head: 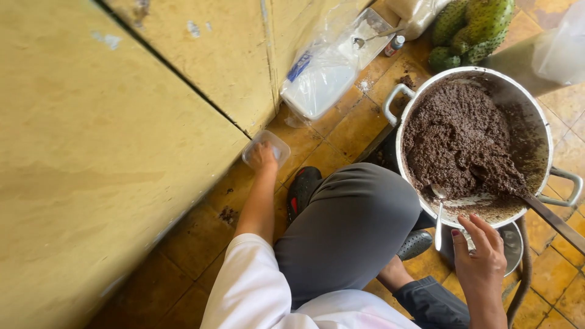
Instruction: Mixing a thick brown substance in a large pot and adding small ingredients
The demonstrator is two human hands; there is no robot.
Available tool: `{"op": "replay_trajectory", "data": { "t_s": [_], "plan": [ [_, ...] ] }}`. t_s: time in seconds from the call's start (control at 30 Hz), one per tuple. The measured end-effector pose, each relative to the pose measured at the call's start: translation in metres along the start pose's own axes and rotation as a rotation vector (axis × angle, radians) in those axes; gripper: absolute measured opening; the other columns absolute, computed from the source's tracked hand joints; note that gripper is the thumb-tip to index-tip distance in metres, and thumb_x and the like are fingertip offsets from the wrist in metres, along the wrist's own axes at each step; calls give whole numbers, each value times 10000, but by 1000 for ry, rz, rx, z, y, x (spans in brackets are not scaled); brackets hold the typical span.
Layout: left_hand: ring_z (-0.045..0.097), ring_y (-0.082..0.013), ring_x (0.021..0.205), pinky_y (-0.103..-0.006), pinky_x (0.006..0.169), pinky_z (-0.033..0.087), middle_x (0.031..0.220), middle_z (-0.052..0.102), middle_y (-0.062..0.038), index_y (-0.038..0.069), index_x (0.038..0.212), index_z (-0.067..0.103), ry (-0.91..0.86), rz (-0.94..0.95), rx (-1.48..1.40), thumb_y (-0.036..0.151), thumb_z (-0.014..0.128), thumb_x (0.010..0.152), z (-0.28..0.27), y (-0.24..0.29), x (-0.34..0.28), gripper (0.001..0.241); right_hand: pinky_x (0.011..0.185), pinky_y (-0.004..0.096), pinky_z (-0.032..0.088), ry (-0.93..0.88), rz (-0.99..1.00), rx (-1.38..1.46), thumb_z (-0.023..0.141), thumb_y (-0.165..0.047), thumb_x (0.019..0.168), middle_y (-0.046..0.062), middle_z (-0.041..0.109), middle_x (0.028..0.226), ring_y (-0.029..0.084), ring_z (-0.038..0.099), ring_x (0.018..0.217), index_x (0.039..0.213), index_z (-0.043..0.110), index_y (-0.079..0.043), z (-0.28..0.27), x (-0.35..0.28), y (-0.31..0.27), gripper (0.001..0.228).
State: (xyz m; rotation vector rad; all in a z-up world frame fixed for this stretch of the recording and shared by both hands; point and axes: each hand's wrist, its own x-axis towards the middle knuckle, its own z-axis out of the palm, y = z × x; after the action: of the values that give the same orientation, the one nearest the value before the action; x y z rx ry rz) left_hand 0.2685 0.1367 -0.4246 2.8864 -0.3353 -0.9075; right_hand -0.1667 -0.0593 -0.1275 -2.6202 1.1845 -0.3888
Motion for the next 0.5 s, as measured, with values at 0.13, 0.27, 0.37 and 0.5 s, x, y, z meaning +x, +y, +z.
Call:
{"op": "replay_trajectory", "data": {
  "t_s": [0.13, 0.27, 0.37, 0.5],
  "plan": [
    [580, -315, 1127, -444, 879, 586, 1329, 546, -121, 163, 1314, 566, 118, 58, 0, 111, 714, 888, 10, -10, 4, 454, 937, 404, 565, -31, 69, 57, 741, 17, 949, 182, 665, 1404, 306, 658, 1185, 1274, 740, -28, -4, -2, -6, 328],
    [553, -305, 1114, -437, 926, 542, 1356, 548, -83, 180, 1267, 694, 184, 128, 14, 125, 615, 944, 5, -15, -2, 337, 930, 406, 577, -27, 61, 75, 742, -10, 947, 156, 674, 1389, 298, 667, 1149, 1281, 740, -63, 6, -6, 6, 338],
    [539, -243, 1074, -377, 922, 562, 1371, 502, -62, 118, 1138, 749, 116, 97, 74, 62, 642, 945, -18, -11, -18, 228, 891, 386, 592, -23, 58, 152, 747, 8, 928, 177, 657, 1388, 304, 682, 1105, 1250, 737, -33, 7, -9, 4, 324],
    [654, -329, 951, -458, 850, 553, 1111, 665, -167, 77, 1208, 644, 147, 44, -179, 82, 528, 1000, -22, -16, -26, 237, 901, 390, 596, 8, 44, 213, 732, 42, 936, 191, 653, 1392, 315, 684, 1090, 1216, 738, 4, 7, -13, 7, 283]
  ]
}}
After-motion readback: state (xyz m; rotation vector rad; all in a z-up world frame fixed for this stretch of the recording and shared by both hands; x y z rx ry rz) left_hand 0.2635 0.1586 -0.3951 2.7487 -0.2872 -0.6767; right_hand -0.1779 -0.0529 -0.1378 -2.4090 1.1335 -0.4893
